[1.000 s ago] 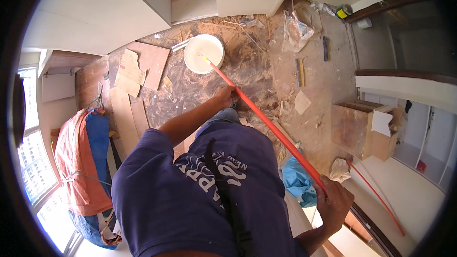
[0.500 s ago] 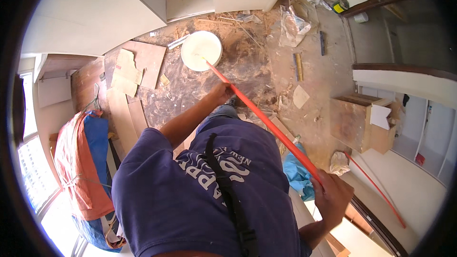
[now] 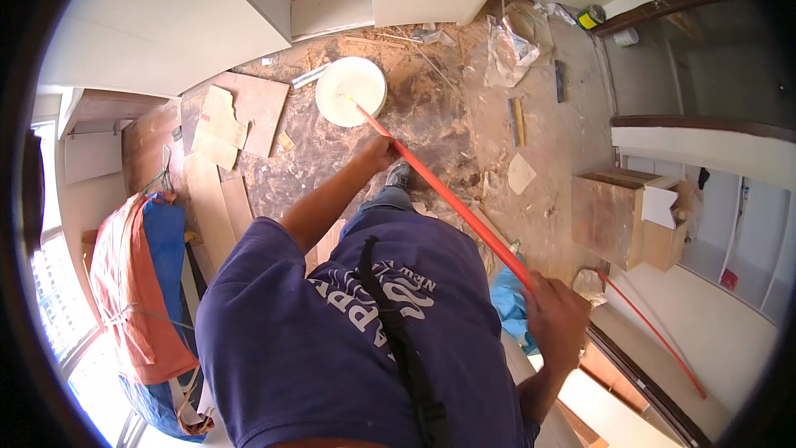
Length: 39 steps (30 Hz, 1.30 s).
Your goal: The person paints the ceiling of a room using a roller on a long extension pole, dipping the roller into a bucket of paint on the floor between strokes.
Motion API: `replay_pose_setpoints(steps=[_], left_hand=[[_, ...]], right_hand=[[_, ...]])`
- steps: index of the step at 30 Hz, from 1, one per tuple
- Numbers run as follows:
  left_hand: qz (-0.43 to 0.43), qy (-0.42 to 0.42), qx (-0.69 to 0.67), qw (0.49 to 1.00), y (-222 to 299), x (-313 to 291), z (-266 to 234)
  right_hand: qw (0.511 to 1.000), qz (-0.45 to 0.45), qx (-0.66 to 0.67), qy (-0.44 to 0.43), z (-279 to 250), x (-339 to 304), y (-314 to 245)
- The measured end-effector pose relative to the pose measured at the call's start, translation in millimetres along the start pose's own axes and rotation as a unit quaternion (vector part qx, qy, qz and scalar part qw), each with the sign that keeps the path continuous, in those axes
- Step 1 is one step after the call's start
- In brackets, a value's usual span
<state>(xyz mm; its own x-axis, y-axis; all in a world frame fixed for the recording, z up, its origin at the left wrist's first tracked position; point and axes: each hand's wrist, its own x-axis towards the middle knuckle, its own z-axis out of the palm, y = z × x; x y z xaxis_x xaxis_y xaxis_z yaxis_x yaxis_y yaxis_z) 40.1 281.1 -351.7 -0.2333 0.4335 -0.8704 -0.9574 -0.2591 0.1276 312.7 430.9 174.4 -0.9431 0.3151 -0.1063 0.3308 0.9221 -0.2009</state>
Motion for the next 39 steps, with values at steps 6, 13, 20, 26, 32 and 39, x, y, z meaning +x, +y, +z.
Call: replay_pose_setpoints(steps=[6,13,20,26,32,39], left_hand=[[0.032,0.043,0.067,0.996,-24.8,-26.1,34.5],[0.096,0.084,0.027,0.991,-15.8,19.3,-12.4],[0.030,-0.021,0.069,0.997,-51.3,-54.7,41.7],[0.071,0.079,0.080,0.991,-32.5,47.1,-32.2],[0.028,0.023,0.094,0.995,-69.8,-34.4,31.3],[0.070,0.123,0.067,0.988,-50.3,-11.3,27.6]], right_hand=[[0.998,0.027,0.033,0.042,-5.1,-33.7,22.3],[0.999,-0.021,0.018,0.037,19.0,-35.4,19.5],[0.998,0.040,0.018,0.055,-2.4,-89.4,50.6],[0.999,-0.025,0.039,0.013,37.6,-64.7,43.0],[0.998,0.036,0.046,0.038,7.3,-96.4,66.5],[0.999,0.010,0.039,-0.014,50.0,-62.3,60.0]])
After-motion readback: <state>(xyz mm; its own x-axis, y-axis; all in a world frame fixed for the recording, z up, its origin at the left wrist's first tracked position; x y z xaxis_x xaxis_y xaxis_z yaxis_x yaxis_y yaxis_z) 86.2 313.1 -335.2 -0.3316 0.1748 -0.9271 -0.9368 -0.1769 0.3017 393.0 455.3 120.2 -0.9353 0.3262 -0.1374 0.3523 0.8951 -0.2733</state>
